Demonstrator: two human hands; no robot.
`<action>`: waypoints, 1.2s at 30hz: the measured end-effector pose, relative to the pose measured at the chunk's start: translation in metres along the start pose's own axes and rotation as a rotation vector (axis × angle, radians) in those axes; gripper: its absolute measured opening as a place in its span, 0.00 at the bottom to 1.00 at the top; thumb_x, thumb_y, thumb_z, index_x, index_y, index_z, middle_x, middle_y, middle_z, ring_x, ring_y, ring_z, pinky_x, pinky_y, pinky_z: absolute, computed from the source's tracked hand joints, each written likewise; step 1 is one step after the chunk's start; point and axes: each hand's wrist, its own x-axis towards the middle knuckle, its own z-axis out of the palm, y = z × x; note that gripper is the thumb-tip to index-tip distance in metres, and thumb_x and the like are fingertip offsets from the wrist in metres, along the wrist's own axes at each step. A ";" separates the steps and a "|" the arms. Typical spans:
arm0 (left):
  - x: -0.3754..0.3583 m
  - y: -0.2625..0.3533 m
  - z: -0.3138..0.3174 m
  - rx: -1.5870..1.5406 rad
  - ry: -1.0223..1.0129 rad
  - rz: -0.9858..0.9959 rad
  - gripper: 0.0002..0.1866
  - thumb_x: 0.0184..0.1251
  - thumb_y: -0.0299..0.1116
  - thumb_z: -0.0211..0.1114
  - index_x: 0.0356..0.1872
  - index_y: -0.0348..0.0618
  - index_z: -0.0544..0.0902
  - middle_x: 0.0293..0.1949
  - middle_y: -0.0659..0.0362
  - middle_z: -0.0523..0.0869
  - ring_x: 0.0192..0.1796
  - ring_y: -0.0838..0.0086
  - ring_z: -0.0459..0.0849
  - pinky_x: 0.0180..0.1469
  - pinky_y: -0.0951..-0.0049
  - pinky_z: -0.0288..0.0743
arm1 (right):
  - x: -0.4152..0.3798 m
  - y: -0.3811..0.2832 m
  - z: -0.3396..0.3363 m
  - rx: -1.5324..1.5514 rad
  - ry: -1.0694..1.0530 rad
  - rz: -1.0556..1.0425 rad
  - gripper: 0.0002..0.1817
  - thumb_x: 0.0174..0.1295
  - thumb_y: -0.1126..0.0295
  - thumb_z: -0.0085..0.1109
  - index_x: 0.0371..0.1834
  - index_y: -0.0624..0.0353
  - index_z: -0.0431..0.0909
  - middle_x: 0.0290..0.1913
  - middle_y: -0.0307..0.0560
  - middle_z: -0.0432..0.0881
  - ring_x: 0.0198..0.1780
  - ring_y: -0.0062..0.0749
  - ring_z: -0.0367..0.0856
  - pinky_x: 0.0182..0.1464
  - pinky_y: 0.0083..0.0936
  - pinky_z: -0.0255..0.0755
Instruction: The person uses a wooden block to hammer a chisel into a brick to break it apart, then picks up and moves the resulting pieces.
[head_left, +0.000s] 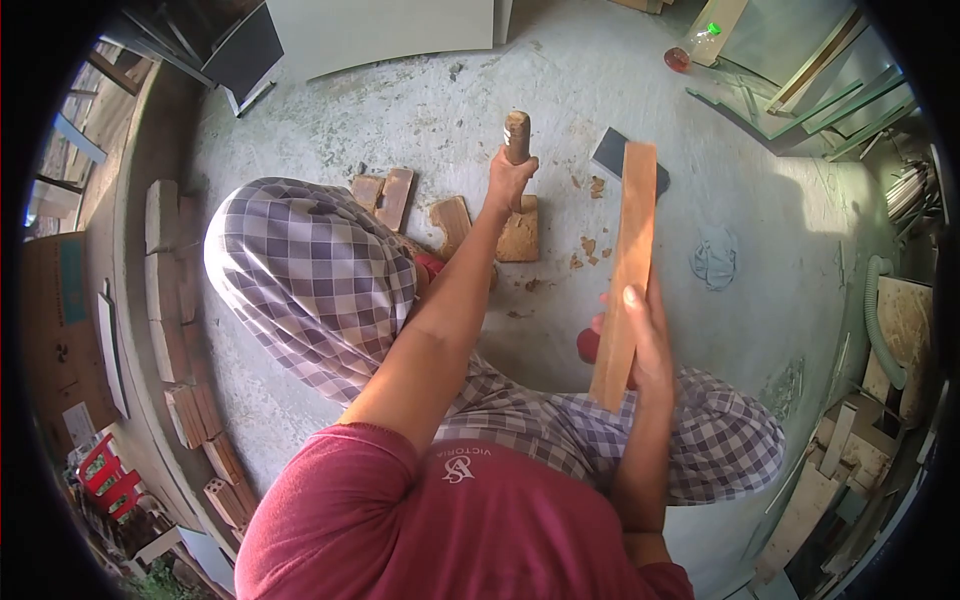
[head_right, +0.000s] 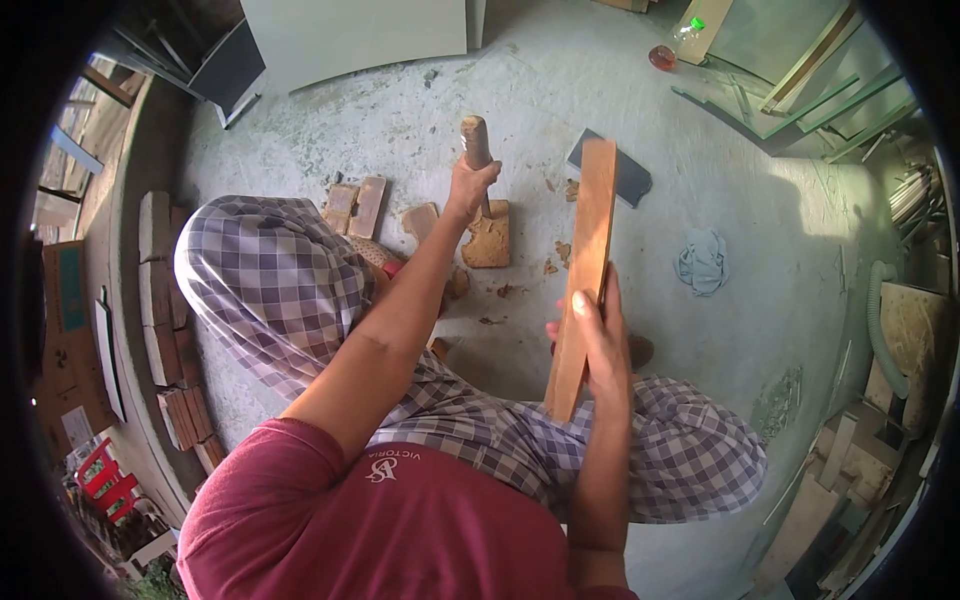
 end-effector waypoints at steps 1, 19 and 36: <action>-0.002 0.000 0.001 0.000 0.012 0.000 0.10 0.52 0.29 0.66 0.32 0.43 0.73 0.25 0.65 0.75 0.27 0.80 0.73 0.32 0.77 0.69 | 0.005 -0.010 0.000 0.004 0.000 0.001 0.38 0.62 0.51 0.53 0.71 0.53 0.50 0.44 0.51 0.72 0.33 0.30 0.79 0.34 0.27 0.78; -0.007 -0.003 0.002 0.008 0.062 0.003 0.19 0.50 0.24 0.64 0.46 0.37 0.75 0.32 0.63 0.78 0.33 0.80 0.73 0.36 0.76 0.71 | 0.097 -0.033 0.038 -0.327 -0.259 -0.013 0.38 0.62 0.54 0.54 0.74 0.47 0.50 0.53 0.50 0.71 0.40 0.32 0.75 0.35 0.27 0.75; -0.018 0.007 0.015 0.083 0.019 0.089 0.13 0.49 0.27 0.64 0.37 0.39 0.74 0.26 0.63 0.74 0.29 0.78 0.70 0.35 0.74 0.69 | 0.069 -0.137 0.053 -0.309 0.132 -0.701 0.36 0.65 0.58 0.53 0.74 0.48 0.50 0.42 0.49 0.77 0.26 0.21 0.76 0.29 0.19 0.75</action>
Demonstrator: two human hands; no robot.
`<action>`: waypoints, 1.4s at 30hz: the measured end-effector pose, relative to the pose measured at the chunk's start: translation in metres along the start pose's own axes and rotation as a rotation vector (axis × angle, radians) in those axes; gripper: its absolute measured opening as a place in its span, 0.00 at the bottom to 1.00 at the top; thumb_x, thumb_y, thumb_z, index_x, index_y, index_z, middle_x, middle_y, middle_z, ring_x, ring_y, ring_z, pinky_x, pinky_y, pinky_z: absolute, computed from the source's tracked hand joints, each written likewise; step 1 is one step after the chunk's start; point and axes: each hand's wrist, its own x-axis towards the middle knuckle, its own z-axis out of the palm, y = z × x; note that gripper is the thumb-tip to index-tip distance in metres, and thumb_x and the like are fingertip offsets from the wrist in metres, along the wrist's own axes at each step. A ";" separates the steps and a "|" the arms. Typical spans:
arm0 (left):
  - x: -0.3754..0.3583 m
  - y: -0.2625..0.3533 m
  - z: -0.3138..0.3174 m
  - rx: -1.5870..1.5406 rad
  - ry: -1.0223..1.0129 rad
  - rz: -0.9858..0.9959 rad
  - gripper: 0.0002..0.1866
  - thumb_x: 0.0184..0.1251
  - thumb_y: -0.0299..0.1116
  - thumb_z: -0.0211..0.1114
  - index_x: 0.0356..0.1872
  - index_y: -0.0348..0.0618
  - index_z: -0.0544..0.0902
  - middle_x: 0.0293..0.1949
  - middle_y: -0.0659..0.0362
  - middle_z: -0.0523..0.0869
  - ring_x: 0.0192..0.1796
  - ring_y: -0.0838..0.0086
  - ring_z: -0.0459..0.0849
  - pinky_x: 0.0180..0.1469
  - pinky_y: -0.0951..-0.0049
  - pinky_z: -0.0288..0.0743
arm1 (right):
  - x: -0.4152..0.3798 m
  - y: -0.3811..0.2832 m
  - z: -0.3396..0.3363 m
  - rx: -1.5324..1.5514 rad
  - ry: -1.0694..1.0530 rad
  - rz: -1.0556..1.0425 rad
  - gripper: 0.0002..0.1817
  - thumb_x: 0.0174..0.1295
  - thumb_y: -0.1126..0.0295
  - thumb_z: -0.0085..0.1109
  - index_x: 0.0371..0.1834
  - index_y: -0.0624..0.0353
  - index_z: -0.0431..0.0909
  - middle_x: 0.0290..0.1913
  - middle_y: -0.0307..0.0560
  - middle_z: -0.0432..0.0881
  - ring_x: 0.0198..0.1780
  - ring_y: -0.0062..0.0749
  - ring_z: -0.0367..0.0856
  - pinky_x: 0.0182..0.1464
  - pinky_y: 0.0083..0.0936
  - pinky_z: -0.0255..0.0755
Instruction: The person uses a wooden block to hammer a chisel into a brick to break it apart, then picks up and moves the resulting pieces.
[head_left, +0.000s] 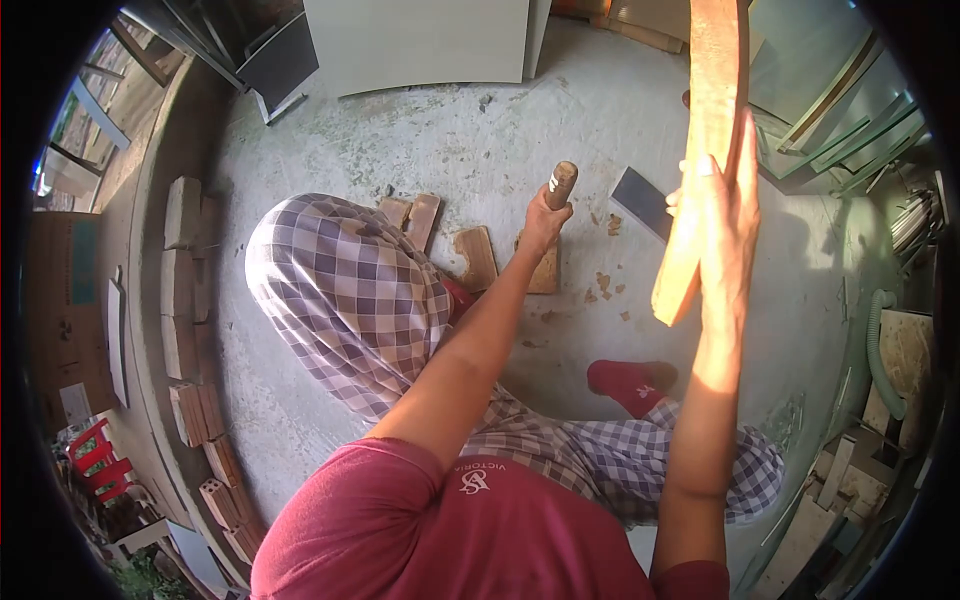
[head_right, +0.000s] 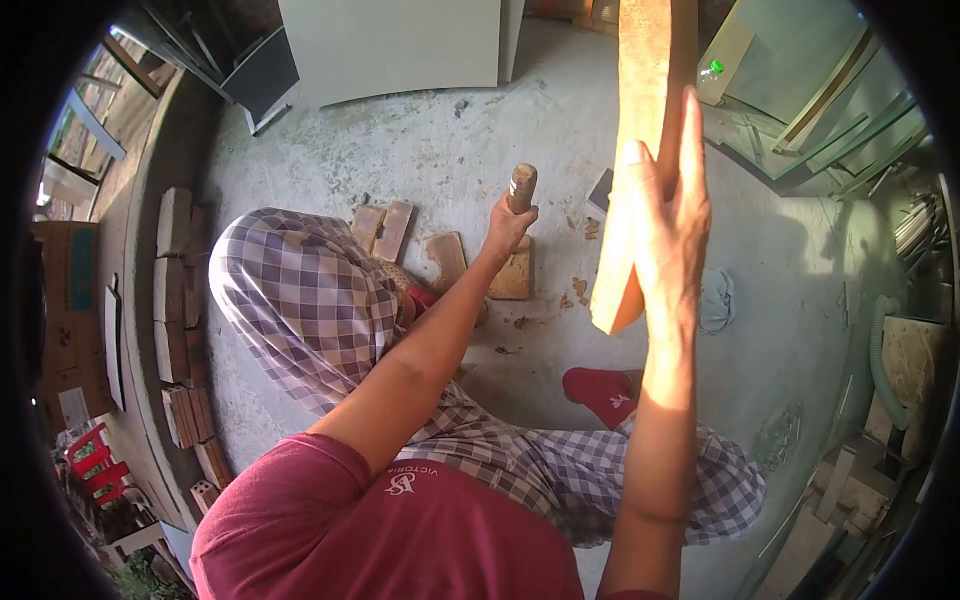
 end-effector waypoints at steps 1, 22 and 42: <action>0.000 -0.001 0.000 0.010 0.003 -0.005 0.14 0.49 0.27 0.64 0.38 0.39 0.75 0.27 0.63 0.75 0.30 0.78 0.71 0.36 0.74 0.70 | -0.002 0.005 0.008 -0.028 0.019 -0.019 0.36 0.63 0.58 0.54 0.73 0.47 0.51 0.41 0.51 0.79 0.32 0.29 0.79 0.34 0.25 0.76; 0.004 -0.006 0.003 -0.003 -0.028 -0.106 0.17 0.49 0.26 0.64 0.43 0.38 0.75 0.29 0.63 0.76 0.31 0.79 0.71 0.34 0.75 0.69 | -0.022 0.018 -0.029 -0.033 0.001 0.135 0.36 0.63 0.57 0.54 0.73 0.50 0.52 0.53 0.55 0.77 0.40 0.32 0.81 0.40 0.25 0.76; 0.021 -0.021 -0.017 -0.089 0.109 -0.110 0.12 0.48 0.28 0.63 0.34 0.38 0.73 0.24 0.61 0.77 0.25 0.78 0.75 0.29 0.74 0.71 | -0.122 0.126 -0.003 -0.102 -0.248 0.497 0.34 0.65 0.55 0.47 0.74 0.46 0.51 0.59 0.53 0.71 0.47 0.36 0.76 0.34 0.27 0.76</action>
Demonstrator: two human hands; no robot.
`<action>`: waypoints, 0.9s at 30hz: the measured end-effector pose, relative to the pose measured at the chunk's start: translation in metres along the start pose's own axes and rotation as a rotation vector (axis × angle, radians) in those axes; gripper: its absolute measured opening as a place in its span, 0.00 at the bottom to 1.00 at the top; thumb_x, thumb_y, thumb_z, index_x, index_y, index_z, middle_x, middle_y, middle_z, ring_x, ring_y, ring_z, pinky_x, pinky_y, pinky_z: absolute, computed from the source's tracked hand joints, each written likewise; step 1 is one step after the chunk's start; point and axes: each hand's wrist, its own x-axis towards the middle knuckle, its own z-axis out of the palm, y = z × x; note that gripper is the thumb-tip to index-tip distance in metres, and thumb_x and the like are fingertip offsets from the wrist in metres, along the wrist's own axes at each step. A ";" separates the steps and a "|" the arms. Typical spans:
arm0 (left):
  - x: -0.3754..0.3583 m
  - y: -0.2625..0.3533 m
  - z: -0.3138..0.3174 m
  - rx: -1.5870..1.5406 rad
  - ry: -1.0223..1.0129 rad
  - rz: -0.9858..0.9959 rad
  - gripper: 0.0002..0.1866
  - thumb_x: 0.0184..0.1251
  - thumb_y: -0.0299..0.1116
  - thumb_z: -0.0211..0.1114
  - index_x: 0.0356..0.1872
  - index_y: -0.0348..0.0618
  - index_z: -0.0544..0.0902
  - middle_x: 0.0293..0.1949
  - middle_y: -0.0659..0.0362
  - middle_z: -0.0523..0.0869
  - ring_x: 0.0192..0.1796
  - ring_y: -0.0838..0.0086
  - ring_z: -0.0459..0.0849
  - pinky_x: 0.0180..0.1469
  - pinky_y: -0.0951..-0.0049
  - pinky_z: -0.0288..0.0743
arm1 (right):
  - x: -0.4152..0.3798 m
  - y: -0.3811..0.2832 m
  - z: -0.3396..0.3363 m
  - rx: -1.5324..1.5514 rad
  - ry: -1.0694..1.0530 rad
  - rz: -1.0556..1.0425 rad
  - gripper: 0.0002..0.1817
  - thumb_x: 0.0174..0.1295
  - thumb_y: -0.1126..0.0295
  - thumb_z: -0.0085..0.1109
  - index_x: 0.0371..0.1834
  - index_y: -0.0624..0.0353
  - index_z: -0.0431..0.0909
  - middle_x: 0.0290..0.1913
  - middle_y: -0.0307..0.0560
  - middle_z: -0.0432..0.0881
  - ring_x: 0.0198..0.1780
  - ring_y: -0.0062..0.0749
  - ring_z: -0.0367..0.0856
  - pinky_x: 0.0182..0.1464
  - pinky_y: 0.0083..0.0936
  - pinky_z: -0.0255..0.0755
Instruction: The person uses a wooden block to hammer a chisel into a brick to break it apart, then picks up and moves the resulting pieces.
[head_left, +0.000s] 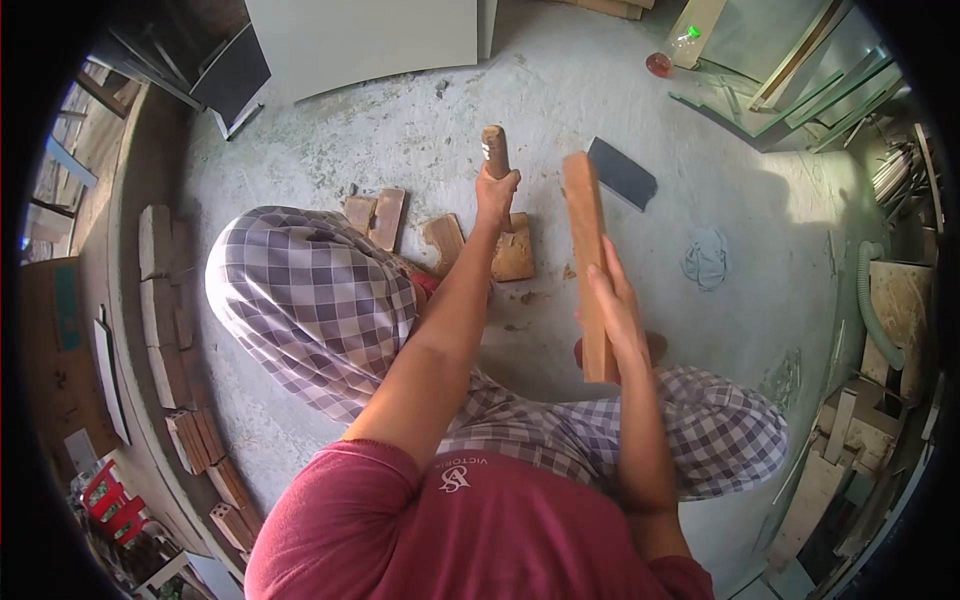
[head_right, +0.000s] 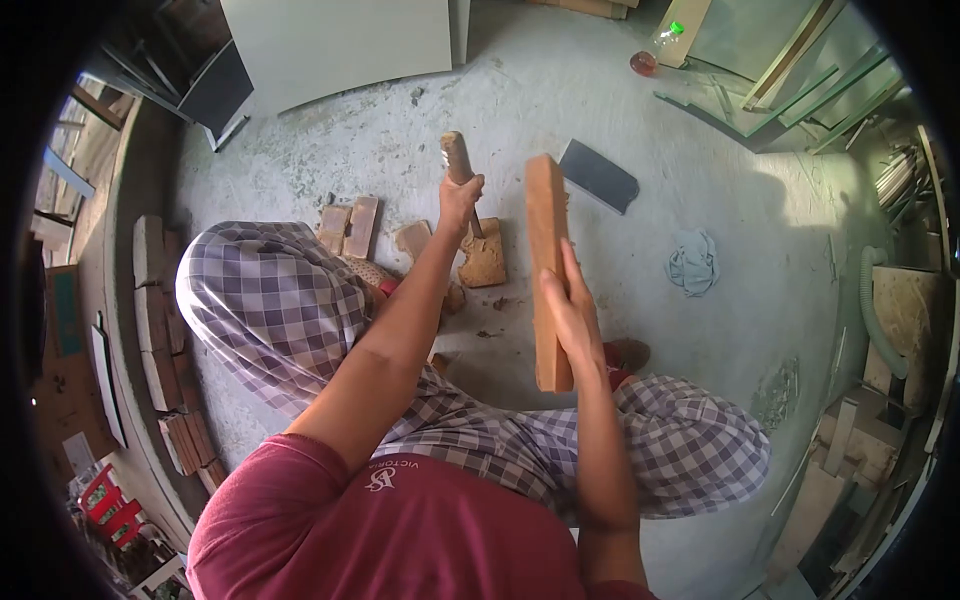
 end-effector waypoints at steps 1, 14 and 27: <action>0.002 0.001 -0.002 -0.025 0.016 0.011 0.12 0.48 0.29 0.63 0.34 0.38 0.73 0.24 0.61 0.76 0.25 0.78 0.75 0.29 0.74 0.71 | -0.006 -0.001 -0.002 0.088 0.038 0.088 0.34 0.65 0.55 0.47 0.74 0.45 0.50 0.52 0.51 0.73 0.40 0.33 0.76 0.32 0.26 0.76; -0.012 0.020 0.009 0.003 -0.113 0.030 0.10 0.50 0.29 0.62 0.31 0.41 0.71 0.23 0.65 0.74 0.24 0.81 0.71 0.28 0.77 0.67 | -0.001 0.008 -0.015 0.289 0.154 0.185 0.37 0.64 0.49 0.47 0.74 0.47 0.49 0.34 0.46 0.72 0.23 0.25 0.73 0.27 0.23 0.73; -0.015 0.006 0.012 0.053 -0.112 0.006 0.11 0.49 0.28 0.63 0.32 0.40 0.72 0.24 0.63 0.75 0.25 0.80 0.72 0.29 0.76 0.69 | 0.003 0.015 -0.017 0.122 0.133 0.072 0.36 0.64 0.51 0.48 0.74 0.46 0.49 0.42 0.46 0.73 0.24 0.25 0.74 0.27 0.23 0.73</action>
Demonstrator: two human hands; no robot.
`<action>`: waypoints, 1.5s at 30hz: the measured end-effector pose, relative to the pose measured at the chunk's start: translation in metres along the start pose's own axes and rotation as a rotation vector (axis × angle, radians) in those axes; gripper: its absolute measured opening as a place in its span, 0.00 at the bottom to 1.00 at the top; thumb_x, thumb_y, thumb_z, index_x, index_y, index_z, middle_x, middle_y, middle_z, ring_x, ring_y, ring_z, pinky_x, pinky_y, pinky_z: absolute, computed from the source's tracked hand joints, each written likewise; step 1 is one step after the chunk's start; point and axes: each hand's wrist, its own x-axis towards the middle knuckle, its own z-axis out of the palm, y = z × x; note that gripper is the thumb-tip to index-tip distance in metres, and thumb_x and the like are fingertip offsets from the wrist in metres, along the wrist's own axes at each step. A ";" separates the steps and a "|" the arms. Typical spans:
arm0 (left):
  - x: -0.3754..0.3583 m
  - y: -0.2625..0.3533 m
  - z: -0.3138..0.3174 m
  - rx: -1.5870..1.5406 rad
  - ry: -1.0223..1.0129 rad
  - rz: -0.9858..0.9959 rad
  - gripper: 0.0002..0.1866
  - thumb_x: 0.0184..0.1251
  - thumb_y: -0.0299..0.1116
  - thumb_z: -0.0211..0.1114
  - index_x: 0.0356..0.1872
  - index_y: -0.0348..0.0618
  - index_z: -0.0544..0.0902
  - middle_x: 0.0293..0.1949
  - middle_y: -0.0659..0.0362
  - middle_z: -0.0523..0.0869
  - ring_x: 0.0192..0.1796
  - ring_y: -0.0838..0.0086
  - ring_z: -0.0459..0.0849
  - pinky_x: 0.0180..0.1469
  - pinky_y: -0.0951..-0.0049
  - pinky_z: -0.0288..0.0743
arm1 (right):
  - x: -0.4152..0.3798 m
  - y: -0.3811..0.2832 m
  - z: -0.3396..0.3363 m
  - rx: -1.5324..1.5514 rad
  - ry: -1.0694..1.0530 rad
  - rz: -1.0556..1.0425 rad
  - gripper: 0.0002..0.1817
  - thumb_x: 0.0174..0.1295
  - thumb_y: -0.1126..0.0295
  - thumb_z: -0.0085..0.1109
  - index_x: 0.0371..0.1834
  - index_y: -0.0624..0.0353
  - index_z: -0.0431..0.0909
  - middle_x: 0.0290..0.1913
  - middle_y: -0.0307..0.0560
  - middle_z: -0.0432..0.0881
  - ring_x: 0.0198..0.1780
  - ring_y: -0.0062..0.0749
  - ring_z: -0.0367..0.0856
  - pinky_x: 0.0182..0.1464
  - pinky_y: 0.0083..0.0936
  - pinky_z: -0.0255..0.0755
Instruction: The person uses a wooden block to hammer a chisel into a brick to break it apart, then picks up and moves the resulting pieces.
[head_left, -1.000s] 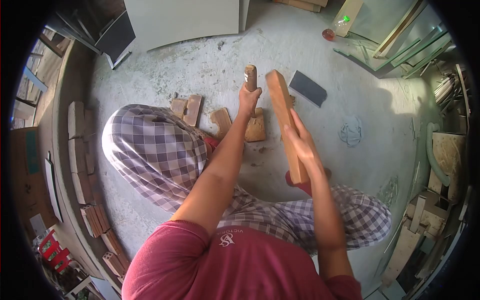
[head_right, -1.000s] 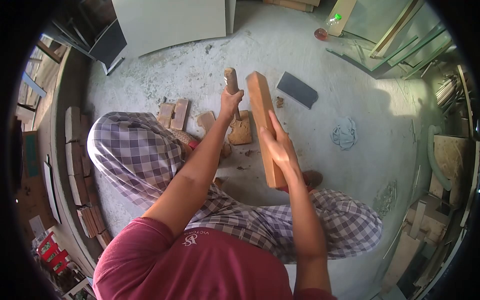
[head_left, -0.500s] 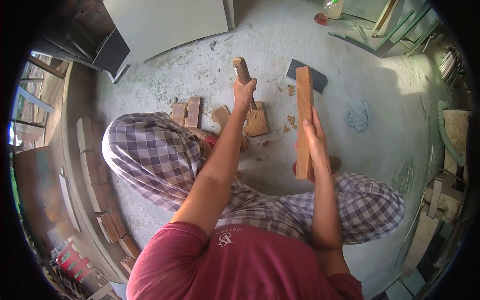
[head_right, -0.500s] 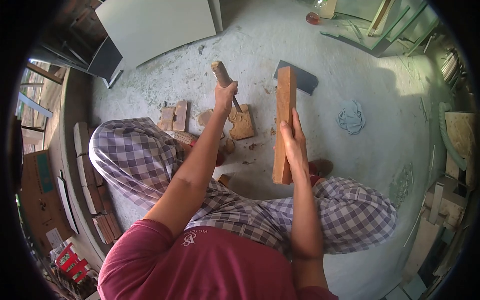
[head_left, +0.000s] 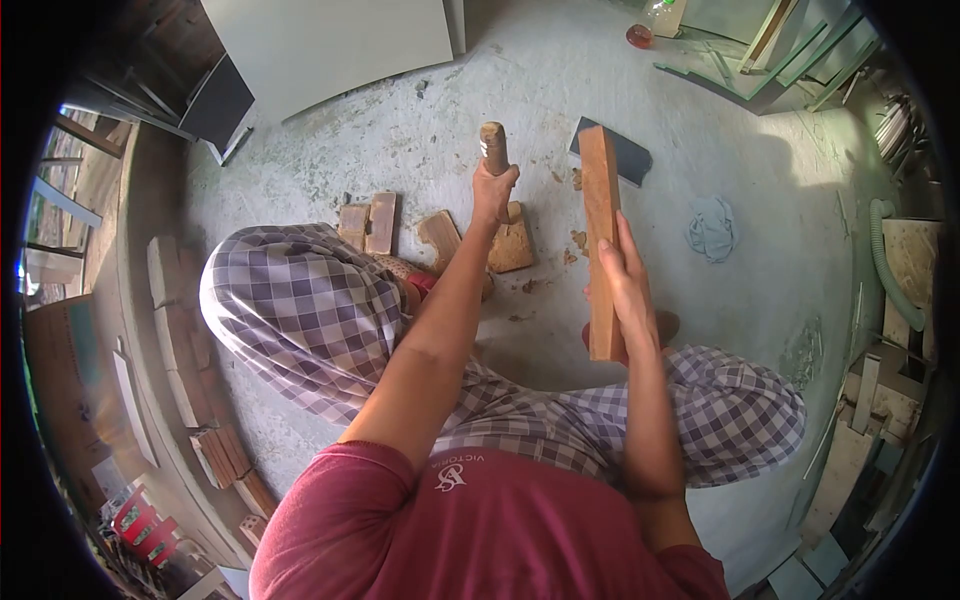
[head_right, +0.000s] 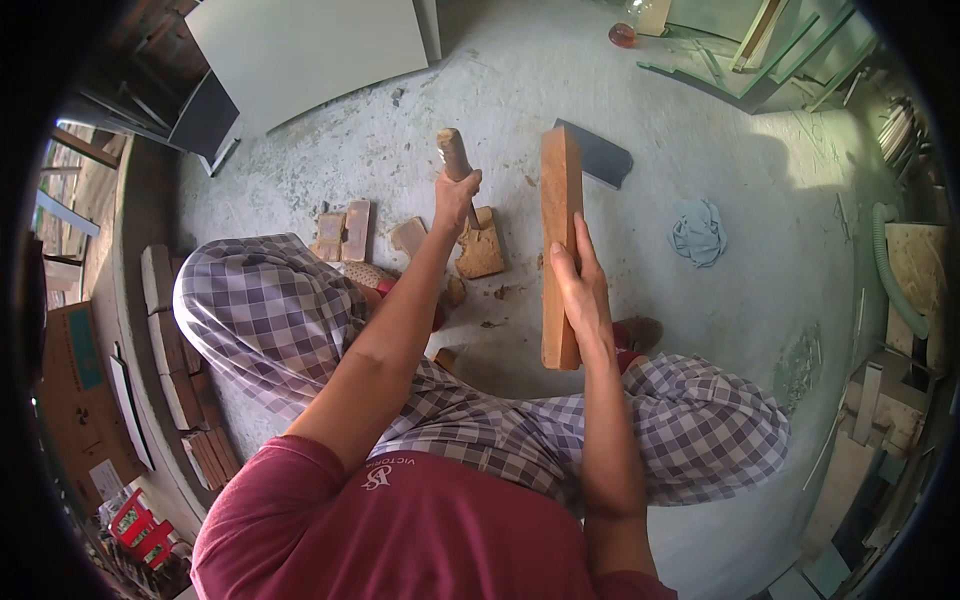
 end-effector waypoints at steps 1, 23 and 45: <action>-0.001 0.000 0.002 0.008 0.000 0.009 0.11 0.49 0.28 0.63 0.32 0.39 0.72 0.24 0.63 0.75 0.26 0.80 0.72 0.30 0.75 0.69 | 0.001 -0.009 -0.002 -0.028 0.004 -0.078 0.37 0.64 0.51 0.49 0.74 0.46 0.49 0.41 0.46 0.73 0.23 0.25 0.74 0.26 0.22 0.73; -0.015 -0.007 0.018 0.014 0.001 0.104 0.13 0.50 0.25 0.62 0.38 0.38 0.74 0.27 0.63 0.75 0.30 0.78 0.72 0.34 0.74 0.70 | 0.017 -0.037 0.024 -0.137 -0.210 -0.070 0.33 0.66 0.57 0.47 0.74 0.45 0.50 0.65 0.53 0.66 0.49 0.38 0.76 0.44 0.30 0.76; -0.015 0.010 0.000 0.210 0.151 0.147 0.15 0.49 0.26 0.63 0.40 0.41 0.74 0.32 0.44 0.80 0.39 0.54 0.81 0.44 0.62 0.72 | 0.002 -0.001 0.023 0.070 -0.142 0.165 0.36 0.64 0.51 0.48 0.74 0.45 0.48 0.60 0.49 0.67 0.34 0.35 0.74 0.28 0.30 0.74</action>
